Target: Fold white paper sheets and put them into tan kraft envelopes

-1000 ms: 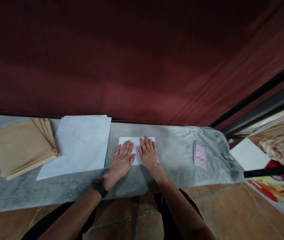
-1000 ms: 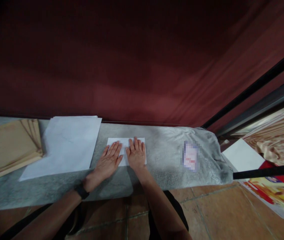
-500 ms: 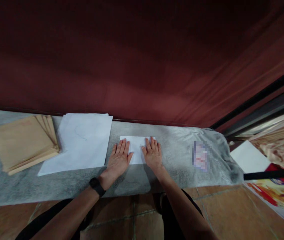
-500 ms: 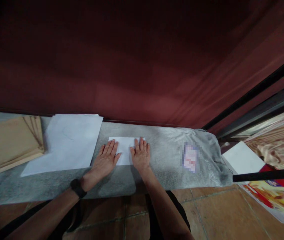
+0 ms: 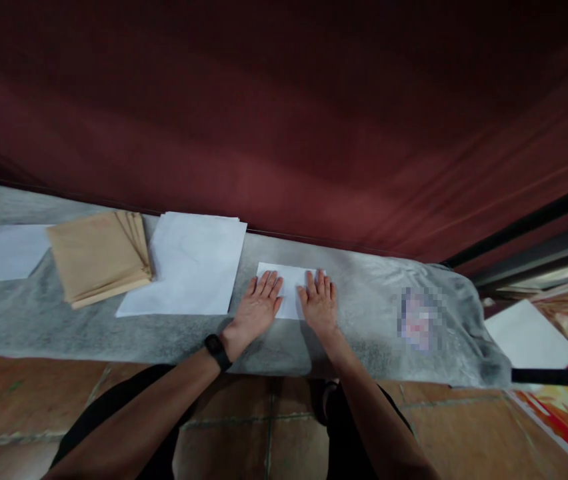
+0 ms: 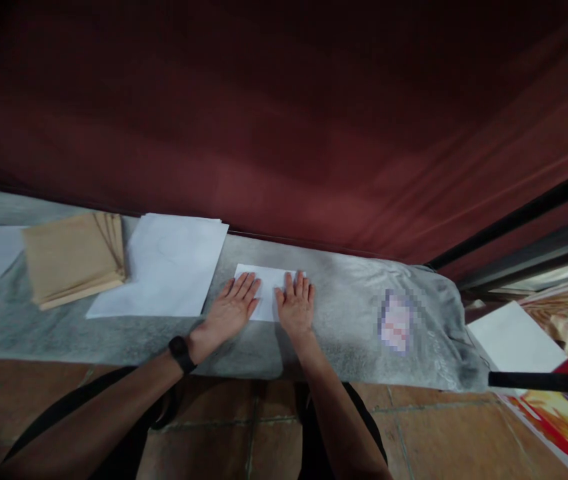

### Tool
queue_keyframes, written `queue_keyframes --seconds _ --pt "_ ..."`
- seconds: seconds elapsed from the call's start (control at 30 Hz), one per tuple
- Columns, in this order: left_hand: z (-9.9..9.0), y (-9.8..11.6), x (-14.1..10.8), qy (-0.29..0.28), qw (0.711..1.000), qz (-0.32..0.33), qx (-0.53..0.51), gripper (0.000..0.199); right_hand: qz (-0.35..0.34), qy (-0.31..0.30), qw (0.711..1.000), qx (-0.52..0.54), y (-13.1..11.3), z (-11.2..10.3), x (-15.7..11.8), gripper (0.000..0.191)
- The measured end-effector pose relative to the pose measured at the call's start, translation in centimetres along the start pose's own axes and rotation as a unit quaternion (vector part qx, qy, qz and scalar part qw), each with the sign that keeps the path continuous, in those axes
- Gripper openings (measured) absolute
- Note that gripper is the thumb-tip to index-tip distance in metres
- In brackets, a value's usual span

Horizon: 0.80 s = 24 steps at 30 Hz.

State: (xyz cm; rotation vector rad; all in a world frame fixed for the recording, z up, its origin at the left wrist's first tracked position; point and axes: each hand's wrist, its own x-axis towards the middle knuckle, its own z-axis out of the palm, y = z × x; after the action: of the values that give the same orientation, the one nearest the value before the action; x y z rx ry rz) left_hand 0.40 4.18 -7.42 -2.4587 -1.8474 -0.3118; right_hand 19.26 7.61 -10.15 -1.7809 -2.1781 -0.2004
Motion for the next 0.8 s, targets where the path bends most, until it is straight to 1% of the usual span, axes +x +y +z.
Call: queue_keyframes --seconds 0.23,0.4,0.47,0.57,0.6,0.7,0.8 --pt "0.3 0.0 0.0 -0.013 1.000 0.000 -0.025 0.054 -0.006 0.014 1.000 0.012 0.2 0.1 -0.1 0.056" --pt "0.1 0.0 0.1 -0.019 0.998 -0.016 -0.056 0.054 0.005 -0.013 1.000 0.014 -0.4 -0.6 0.1 0.056" --pt "0.1 0.0 0.2 -0.019 0.997 -0.042 -0.062 0.055 -0.024 -0.037 0.999 0.029 -1.1 -1.0 0.1 0.054" --pt "0.3 0.0 0.4 -0.021 0.994 -0.076 -0.072 0.056 -0.086 -0.070 0.992 0.052 -2.3 -1.3 -0.1 0.052" --pt "0.4 0.0 0.5 -0.018 0.994 -0.083 -0.072 0.057 -0.095 -0.075 0.991 0.055 -2.5 -1.3 -0.2 0.051" --pt "0.7 -0.3 0.5 0.001 0.992 -0.106 -0.067 0.059 -0.082 -0.070 0.993 0.051 -2.7 -1.2 -0.4 0.051" --pt "0.8 -0.8 0.7 0.020 0.990 -0.118 -0.068 0.060 -0.060 -0.055 0.996 0.042 -2.0 -1.2 -0.5 0.051"
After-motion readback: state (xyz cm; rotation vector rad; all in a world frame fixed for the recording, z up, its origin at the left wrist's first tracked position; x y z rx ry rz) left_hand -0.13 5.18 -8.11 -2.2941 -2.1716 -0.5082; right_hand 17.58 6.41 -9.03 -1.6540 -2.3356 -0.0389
